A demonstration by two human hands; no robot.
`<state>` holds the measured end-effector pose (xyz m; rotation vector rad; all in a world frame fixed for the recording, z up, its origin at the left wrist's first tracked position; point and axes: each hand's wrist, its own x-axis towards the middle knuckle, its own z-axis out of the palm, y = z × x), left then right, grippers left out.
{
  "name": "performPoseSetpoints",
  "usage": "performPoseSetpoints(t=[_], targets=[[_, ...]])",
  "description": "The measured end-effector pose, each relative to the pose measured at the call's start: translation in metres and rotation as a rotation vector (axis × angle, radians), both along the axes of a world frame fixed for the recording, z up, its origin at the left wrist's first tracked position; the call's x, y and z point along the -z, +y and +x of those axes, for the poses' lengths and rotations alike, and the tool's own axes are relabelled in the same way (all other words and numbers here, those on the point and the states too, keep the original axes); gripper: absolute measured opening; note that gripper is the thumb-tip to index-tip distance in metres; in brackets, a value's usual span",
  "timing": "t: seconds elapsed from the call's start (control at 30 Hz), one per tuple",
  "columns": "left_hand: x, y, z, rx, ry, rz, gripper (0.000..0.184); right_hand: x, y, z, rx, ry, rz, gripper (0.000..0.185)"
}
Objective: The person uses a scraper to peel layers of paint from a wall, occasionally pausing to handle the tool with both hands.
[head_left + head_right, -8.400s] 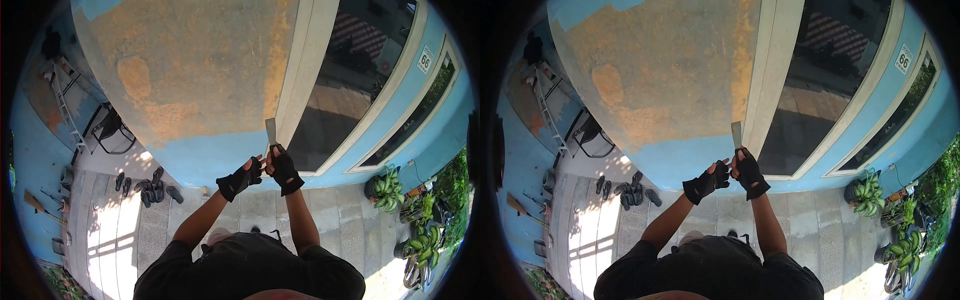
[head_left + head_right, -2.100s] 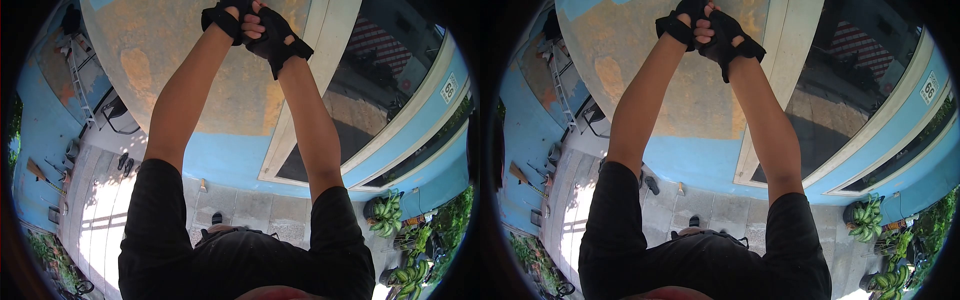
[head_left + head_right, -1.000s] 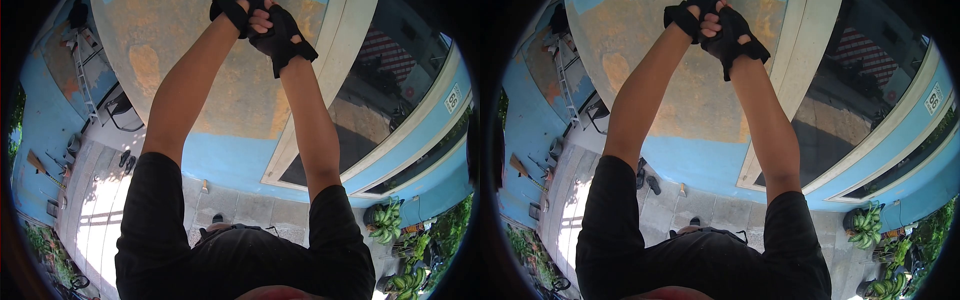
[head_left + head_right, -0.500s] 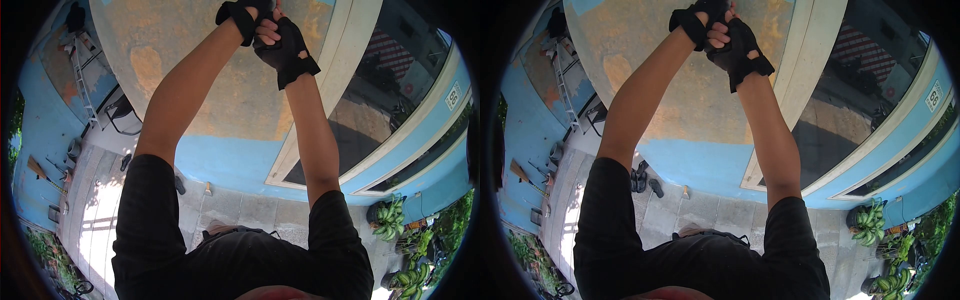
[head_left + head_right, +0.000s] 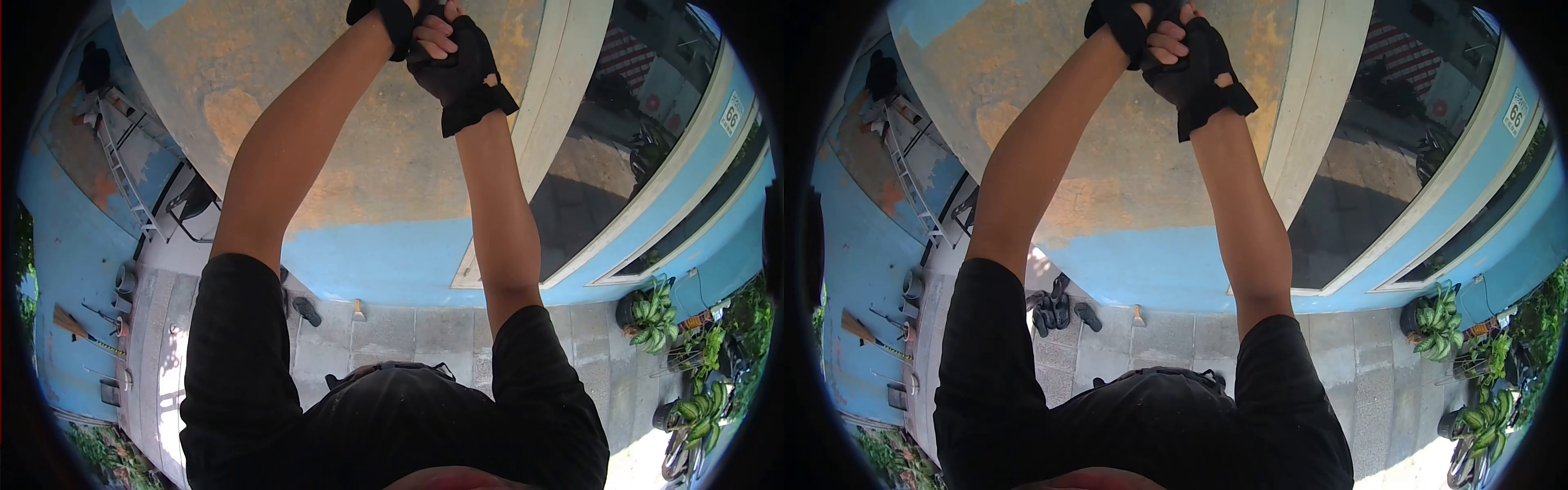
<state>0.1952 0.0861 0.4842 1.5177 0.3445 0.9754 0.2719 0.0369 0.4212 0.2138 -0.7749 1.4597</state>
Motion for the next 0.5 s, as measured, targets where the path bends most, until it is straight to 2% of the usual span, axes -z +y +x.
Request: performPoseSetpoints(t=[0.07,0.17,0.3,0.37,0.5], targets=[[-0.002,-0.001,-0.007,0.015,0.005,0.013,0.041,0.008,-0.001,-0.003,-0.037,0.03,0.034,0.037],[-0.018,0.007,0.008,0.056,0.005,0.022,0.041,-0.013,0.003,0.005,-0.05,0.033,0.071,0.036],[-0.01,0.007,-0.005,0.087,0.009,0.024,0.041,-0.005,0.005,0.002,-0.026,0.018,0.027,0.037],[-0.013,0.005,-0.004,0.099,0.007,0.033,0.04,0.005,0.008,0.002,-0.017,0.042,0.089,0.021],[-0.027,0.017,0.009,0.132,-0.004,0.033,0.04,-0.013,0.014,0.01,-0.123,0.059,0.092,0.02]])
